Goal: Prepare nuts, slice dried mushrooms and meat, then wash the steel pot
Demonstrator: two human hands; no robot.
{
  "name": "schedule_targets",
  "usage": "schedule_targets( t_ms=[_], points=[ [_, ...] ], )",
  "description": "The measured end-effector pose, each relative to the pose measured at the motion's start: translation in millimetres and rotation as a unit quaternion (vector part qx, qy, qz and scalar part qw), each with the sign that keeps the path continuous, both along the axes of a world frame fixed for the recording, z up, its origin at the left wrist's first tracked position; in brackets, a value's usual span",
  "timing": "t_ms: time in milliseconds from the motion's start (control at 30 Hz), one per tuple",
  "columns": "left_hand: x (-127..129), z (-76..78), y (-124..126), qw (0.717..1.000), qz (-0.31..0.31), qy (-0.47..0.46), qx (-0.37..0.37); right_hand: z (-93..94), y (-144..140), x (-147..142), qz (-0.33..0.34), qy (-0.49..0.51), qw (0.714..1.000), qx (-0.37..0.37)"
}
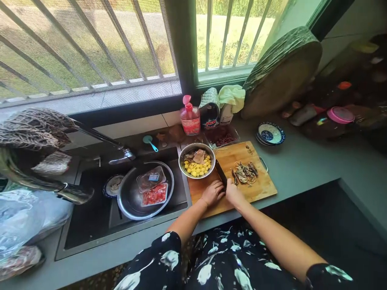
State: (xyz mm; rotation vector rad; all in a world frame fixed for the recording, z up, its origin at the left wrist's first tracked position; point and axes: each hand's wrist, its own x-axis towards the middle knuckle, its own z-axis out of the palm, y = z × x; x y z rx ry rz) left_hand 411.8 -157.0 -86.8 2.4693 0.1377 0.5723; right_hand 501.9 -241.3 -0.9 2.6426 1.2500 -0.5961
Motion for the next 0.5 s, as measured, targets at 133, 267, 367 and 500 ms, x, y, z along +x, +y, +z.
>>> schedule_targets(
  t_ms=[133, 267, 367, 500],
  points=[
    [0, -5.0, 1, 1.0, 0.0, 0.005, -0.009, -1.9, 3, 1, 0.009, 0.01, 1.0, -0.01],
    [2, -11.7, 2, 1.0, 0.015, 0.007, -0.017, -2.4, 14, 2, 0.015, 0.017, 1.0, -0.009],
    [4, -14.2, 3, 0.999, 0.028, -0.001, -0.021, 2.3, 32, 7, 0.008, 0.018, 1.0, -0.008],
    [4, -10.2, 4, 0.998, 0.045, -0.019, -0.025, 6.9, 46, 14, 0.003, 0.009, 1.0, -0.004]
  ],
)
